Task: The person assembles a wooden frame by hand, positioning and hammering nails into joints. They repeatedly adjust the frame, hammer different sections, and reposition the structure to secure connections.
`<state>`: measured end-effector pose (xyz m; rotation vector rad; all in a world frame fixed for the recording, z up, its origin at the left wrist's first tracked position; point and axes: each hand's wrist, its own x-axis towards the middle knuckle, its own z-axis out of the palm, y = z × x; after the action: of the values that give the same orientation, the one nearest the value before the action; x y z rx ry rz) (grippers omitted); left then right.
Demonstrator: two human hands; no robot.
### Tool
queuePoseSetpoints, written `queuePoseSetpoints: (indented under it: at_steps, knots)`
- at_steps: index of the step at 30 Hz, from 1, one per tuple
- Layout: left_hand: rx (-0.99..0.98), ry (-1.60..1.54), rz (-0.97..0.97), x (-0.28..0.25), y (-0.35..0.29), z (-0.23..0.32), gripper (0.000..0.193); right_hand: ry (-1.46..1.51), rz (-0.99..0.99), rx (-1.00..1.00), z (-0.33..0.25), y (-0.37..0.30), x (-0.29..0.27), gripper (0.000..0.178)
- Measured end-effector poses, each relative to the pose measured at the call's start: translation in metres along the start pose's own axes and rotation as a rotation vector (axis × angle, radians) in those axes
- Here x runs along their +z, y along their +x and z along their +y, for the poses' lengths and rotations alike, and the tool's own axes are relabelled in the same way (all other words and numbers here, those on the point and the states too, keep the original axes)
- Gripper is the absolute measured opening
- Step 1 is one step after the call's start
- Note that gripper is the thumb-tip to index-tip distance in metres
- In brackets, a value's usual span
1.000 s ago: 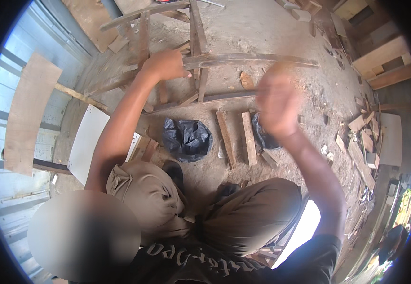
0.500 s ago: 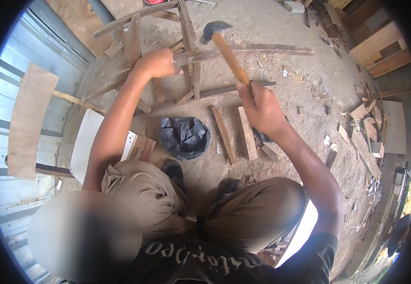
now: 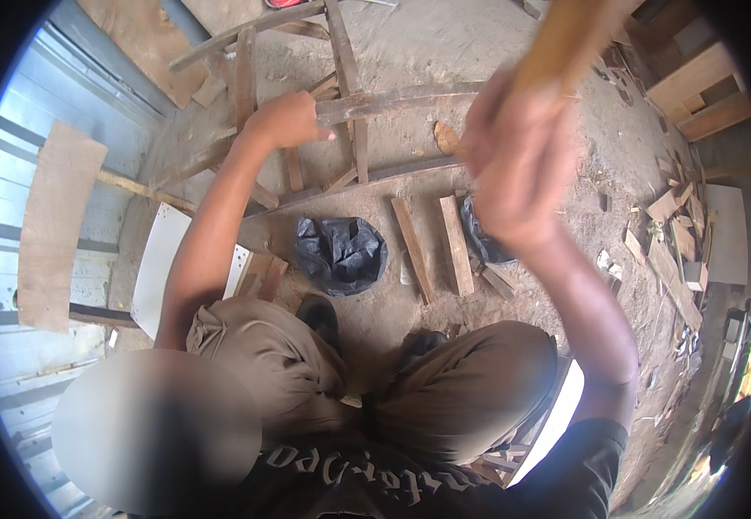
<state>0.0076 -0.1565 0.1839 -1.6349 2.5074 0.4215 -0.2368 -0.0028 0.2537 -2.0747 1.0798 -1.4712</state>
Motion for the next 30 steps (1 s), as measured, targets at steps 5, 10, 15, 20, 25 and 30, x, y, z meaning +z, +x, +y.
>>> queuePoseSetpoints:
  at_steps: [5, 10, 15, 20, 25, 30]
  knots:
    - [0.028, 0.061, 0.065, 0.007, -0.006, 0.005, 0.049, -0.333, -0.530, 0.558, 0.034, -0.081, 0.017, 0.025]
    - [0.033, -0.024, 0.098, 0.004, -0.005, 0.001, 0.051, -0.381, -0.453, 0.482, 0.025, -0.092, 0.013, 0.033]
    - [0.066, -0.005, 0.084, 0.011, 0.006, -0.004, 0.052, -0.350, -0.328, 0.594, 0.021, -0.047, 0.011, 0.039]
    - [0.052, -0.129, 0.172, 0.015, -0.004, -0.006, 0.052, -0.114, -0.237, 0.728, 0.066, -0.078, 0.012, 0.051]
    - [-0.034, 0.042, 0.340, -0.004, 0.009, -0.024, 0.060, -0.294, -0.406, 0.595, 0.110, -0.190, 0.006, 0.046]
    - [0.227, 0.059, 0.621, -0.039, 0.062, -0.067, 0.073, -0.443, -0.580, 0.556, 0.135, -0.272, 0.015, 0.038]
